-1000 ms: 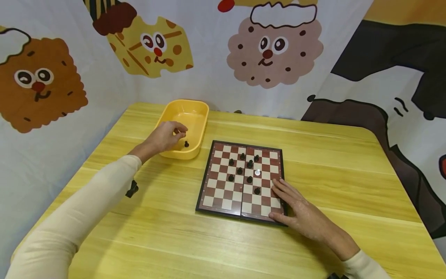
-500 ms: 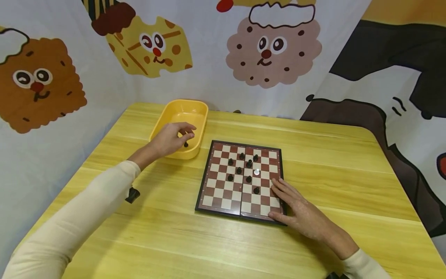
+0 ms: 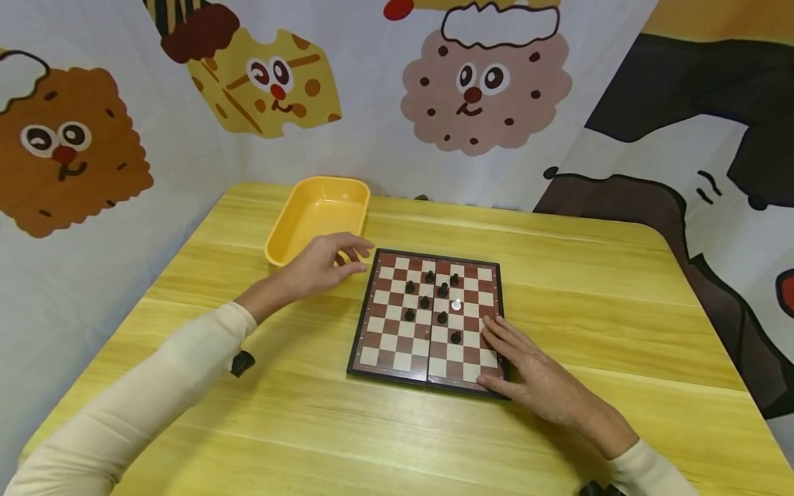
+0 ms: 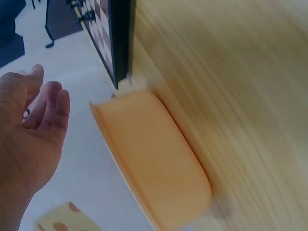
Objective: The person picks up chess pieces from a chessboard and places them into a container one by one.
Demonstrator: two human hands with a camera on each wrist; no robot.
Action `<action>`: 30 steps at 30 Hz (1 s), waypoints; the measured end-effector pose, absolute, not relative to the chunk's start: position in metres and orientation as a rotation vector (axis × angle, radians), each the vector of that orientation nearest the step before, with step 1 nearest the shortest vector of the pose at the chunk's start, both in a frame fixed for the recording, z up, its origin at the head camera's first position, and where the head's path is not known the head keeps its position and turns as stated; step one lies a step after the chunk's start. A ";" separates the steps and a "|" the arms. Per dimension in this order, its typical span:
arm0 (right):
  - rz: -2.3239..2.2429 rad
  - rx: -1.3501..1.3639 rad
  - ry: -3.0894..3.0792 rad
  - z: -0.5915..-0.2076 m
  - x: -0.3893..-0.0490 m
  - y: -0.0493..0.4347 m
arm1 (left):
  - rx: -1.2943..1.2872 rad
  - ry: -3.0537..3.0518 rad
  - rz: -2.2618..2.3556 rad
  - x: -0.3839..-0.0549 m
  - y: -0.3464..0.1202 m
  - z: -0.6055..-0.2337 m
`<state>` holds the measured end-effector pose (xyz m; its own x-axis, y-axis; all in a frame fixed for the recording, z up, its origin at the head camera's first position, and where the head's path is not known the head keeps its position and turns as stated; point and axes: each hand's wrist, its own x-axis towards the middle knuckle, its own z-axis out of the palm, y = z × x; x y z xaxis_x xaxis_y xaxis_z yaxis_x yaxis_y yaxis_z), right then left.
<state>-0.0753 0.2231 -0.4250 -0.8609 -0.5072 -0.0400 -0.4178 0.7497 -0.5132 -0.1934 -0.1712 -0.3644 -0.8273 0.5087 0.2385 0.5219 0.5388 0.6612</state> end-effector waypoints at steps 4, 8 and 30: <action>-0.737 -0.743 2.754 -0.424 -0.076 0.222 | -1.044 -2.735 -1.204 -0.188 -0.161 -0.367; -0.726 -0.751 2.760 -0.423 -0.076 0.222 | -1.130 -2.813 -1.173 -0.185 -0.153 -0.372; -0.762 -0.747 2.752 -0.427 -0.074 0.223 | -1.260 -2.982 -1.099 -0.171 -0.111 -0.397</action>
